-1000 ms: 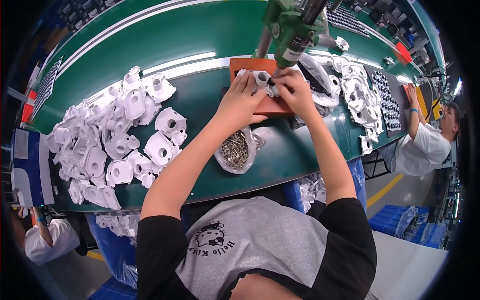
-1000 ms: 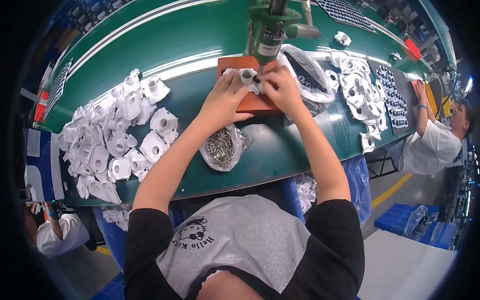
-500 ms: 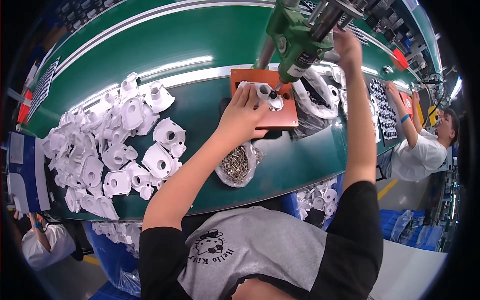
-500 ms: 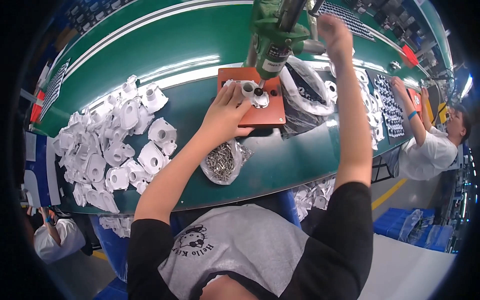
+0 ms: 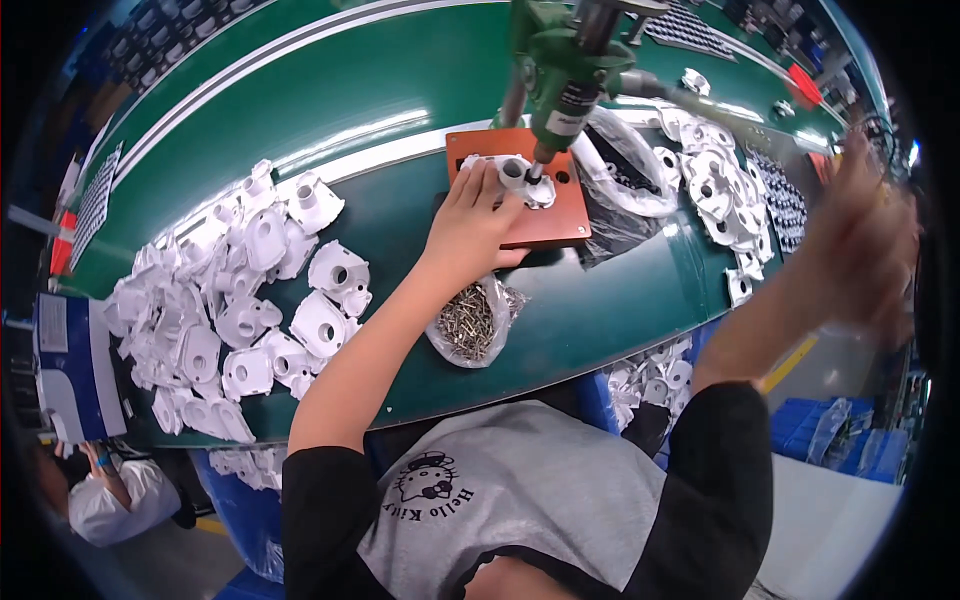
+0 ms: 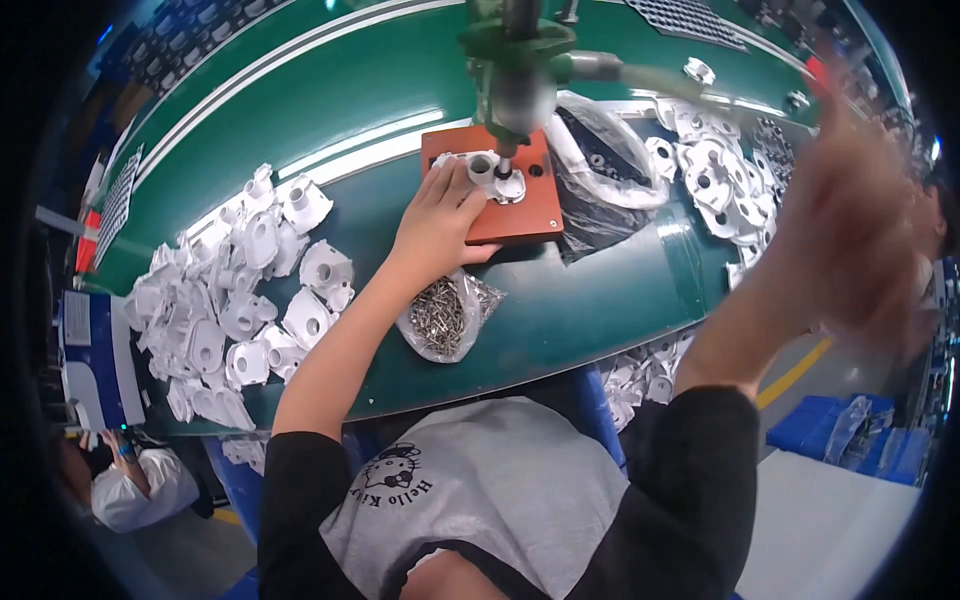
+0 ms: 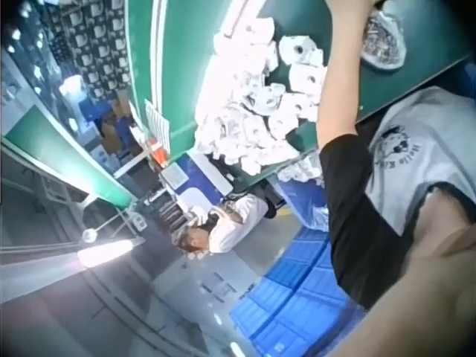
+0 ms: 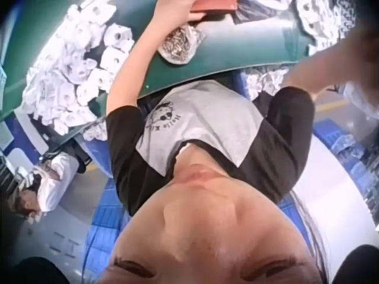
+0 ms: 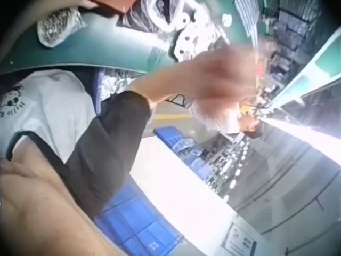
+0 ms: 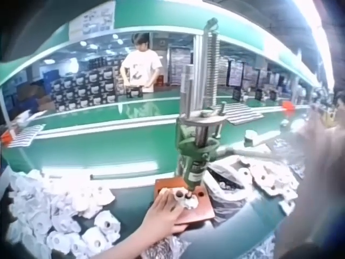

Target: Assembling white plastic components using a manual press machine on a factory assembly line.

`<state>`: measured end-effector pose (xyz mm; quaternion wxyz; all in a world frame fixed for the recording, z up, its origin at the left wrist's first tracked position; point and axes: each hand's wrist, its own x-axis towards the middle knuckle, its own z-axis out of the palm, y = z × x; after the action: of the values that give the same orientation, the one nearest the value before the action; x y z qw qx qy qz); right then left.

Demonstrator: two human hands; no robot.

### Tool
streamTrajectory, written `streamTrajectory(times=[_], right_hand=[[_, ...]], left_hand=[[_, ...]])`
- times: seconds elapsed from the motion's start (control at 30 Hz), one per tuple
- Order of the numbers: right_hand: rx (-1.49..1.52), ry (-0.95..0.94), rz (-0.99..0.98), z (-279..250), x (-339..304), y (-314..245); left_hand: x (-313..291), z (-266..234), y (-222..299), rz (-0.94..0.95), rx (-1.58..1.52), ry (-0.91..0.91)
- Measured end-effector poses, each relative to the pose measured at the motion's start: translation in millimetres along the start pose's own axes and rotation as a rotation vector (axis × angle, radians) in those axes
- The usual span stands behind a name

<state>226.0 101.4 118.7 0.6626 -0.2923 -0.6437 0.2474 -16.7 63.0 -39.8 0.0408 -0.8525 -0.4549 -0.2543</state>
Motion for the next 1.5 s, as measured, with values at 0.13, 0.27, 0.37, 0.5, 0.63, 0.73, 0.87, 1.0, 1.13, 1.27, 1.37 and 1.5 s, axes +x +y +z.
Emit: streamTrajectory(times=[0.13,0.27,0.37,0.5,0.63,0.73,0.87,1.0,1.13,1.27,1.37,1.5], right_hand=[[-0.031,-0.069,-0.257,-49.1,-146.9,-48.1],[0.115,-0.416,-0.242,-56.7,-111.3,-54.6],[0.480,-0.421,-0.273,-65.3,-12.4,-71.0],[0.314,0.094,-0.471,17.2,111.9,-32.2],[0.104,0.346,0.284,48.5,137.5,69.1],[0.425,-0.030,0.605,-3.0,100.3,105.8],[-0.604,-0.093,0.229,-72.5,2.7,96.8],[-1.528,-0.227,0.142,-162.0,-68.6,124.9],[-1.636,-0.150,0.354,-211.1,-81.7,138.0],[-1.649,-0.032,0.519,-224.6,-72.2,148.4],[-1.534,-0.112,0.655,-240.8,-63.2,169.4],[-1.570,-0.097,0.543,-241.2,-59.7,173.6]], left_hand=[[21.2,7.4,11.4,0.059,-0.051,0.013],[10.6,4.9,11.1,0.047,-0.015,-0.020],[21.1,4.3,18.9,0.065,-0.008,-0.065],[19.0,4.2,16.1,0.022,0.019,0.017],[31.3,1.7,18.3,-0.170,-0.155,0.005],[37.0,24.6,-0.8,-0.129,0.050,0.111],[47.8,-0.1,-9.5,-0.044,0.072,0.051],[81.6,-61.6,-7.5,-0.120,-0.057,-0.377],[84.0,-46.8,-58.7,-0.396,-0.155,-0.155],[86.3,-18.8,-101.9,-0.589,-0.374,0.174],[65.9,-24.4,-117.1,-0.579,-0.301,0.068],[19.2,-88.3,-92.0,-0.600,-0.048,-0.395]])
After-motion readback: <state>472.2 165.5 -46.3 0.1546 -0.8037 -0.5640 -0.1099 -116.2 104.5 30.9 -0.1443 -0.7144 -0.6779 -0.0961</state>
